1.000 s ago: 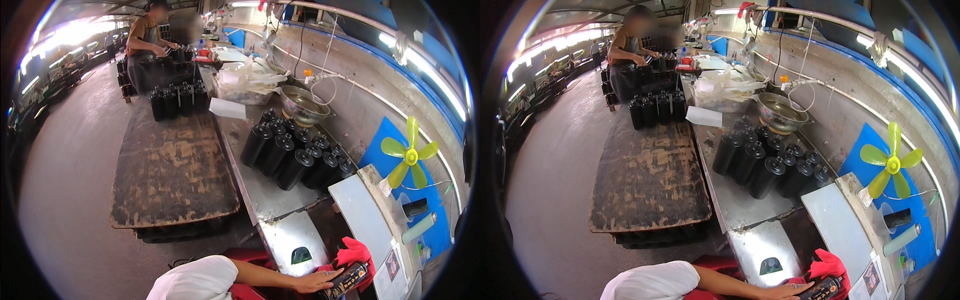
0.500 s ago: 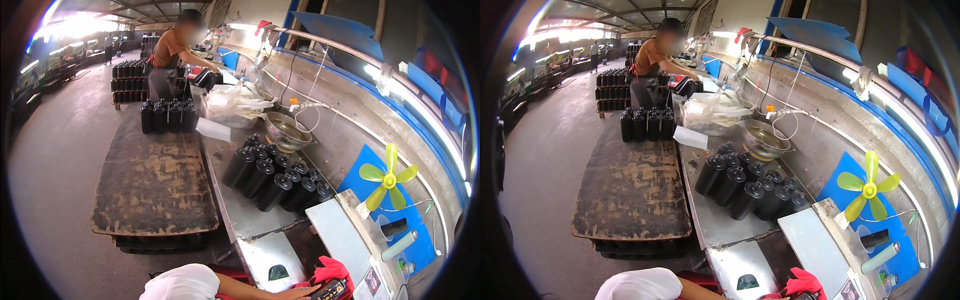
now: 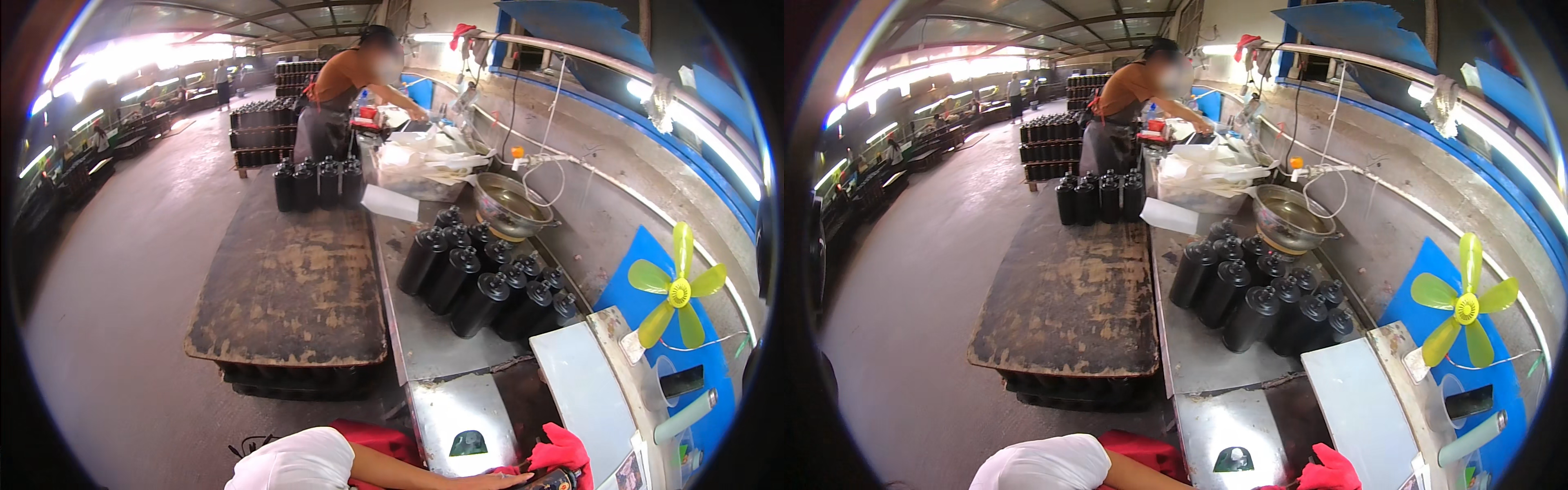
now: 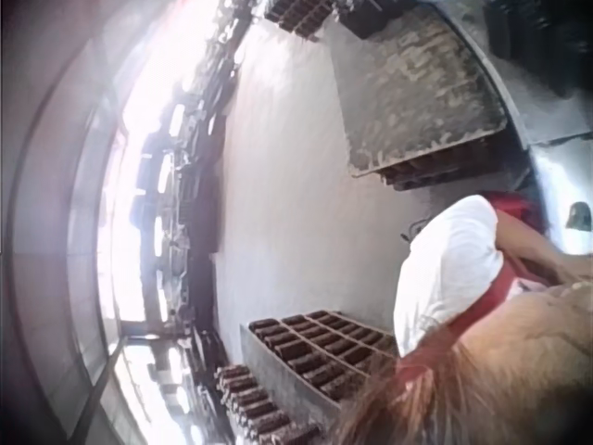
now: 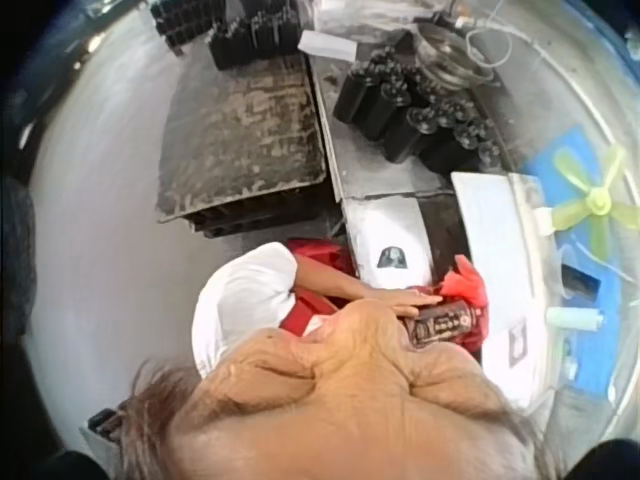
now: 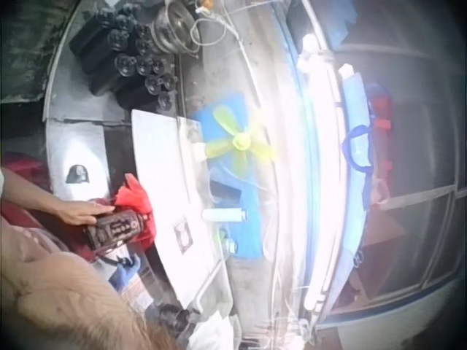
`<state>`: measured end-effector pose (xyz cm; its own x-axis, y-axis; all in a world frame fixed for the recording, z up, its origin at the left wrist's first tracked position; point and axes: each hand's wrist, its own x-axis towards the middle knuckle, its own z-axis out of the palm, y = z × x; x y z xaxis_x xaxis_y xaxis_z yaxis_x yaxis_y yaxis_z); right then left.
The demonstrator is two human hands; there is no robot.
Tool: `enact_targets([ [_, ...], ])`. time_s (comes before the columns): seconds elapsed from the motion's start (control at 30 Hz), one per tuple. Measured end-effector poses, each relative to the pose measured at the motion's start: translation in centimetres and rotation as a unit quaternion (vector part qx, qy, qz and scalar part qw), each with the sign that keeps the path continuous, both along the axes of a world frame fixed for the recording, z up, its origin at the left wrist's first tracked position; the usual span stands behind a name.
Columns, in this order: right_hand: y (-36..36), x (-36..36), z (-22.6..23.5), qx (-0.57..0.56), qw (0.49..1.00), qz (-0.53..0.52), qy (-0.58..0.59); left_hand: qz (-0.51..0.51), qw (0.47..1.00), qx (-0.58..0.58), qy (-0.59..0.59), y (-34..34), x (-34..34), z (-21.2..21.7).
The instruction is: The person applies printed labels and gold foil strips to black bottles using a green squeegee and a red cloth. The person smooths each label, trims edges, and places finished bottles into a nearby rack.
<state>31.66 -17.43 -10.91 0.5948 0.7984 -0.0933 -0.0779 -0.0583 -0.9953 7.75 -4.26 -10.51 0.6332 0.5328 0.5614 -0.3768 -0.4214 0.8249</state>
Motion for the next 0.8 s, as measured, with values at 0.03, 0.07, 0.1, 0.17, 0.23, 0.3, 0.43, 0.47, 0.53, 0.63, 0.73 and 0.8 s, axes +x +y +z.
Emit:
enact_targets([
  [0.03, 0.4, -0.2, 0.1, 0.0, 1.0, -0.003, 0.003, 0.0, 1.0, 0.001, 0.0, -0.1, -0.3, 0.0],
  [0.07, 0.5, -0.2, 0.4, -0.005, 1.0, -0.008, 0.005, -0.001, 1.0, 0.0, -0.006, -0.4, -0.5, 0.0],
  [0.1, 0.8, -0.4, 0.6, -0.007, 1.0, -0.016, 0.007, 0.003, 1.0, -0.004, 0.007, -0.3, -0.7, -0.1],
  [0.17, 0.9, -0.1, 0.8, -0.007, 0.999, -0.038, 0.015, -0.032, 0.999, -0.021, 0.035, -0.1, -1.2, 1.2],
  [0.23, -0.3, 0.3, 0.6, 0.007, 0.996, -0.081, 0.036, 0.032, 0.999, 0.008, 0.013, -0.4, -0.5, 1.8],
  [0.3, -2.6, 1.8, 0.2, 0.029, 0.983, -0.163, 0.073, -0.053, 0.994, -0.049, 0.078, 0.3, 0.6, 0.3],
  [0.43, -8.5, 3.3, -1.5, 0.16, 0.98, -0.085, 0.076, -0.031, 0.978, -0.142, 0.15, 1.6, -0.9, 2.1],
  [0.47, -8.3, 3.3, -0.2, 0.288, 0.908, -0.009, 0.305, -0.041, 0.969, -0.186, 0.156, 1.8, -0.3, 3.4],
  [0.53, -8.0, 0.3, 2.6, 0.205, 0.854, -0.135, 0.459, -0.044, 0.966, -0.225, 0.123, 1.6, -0.3, 5.0],
  [0.63, -8.0, -2.3, 5.2, 0.076, 0.938, -0.208, 0.269, -0.046, 0.963, -0.206, 0.169, 0.8, 1.2, 4.5],
  [0.73, -6.5, -4.3, 10.5, 0.023, 0.976, -0.198, 0.089, -0.084, 0.96, -0.187, 0.189, 0.2, 1.5, 4.6],
  [0.8, -3.1, -7.7, 14.6, -0.036, 0.994, -0.097, -0.019, -0.072, 0.961, -0.186, 0.19, -0.3, 1.4, 4.9],
])
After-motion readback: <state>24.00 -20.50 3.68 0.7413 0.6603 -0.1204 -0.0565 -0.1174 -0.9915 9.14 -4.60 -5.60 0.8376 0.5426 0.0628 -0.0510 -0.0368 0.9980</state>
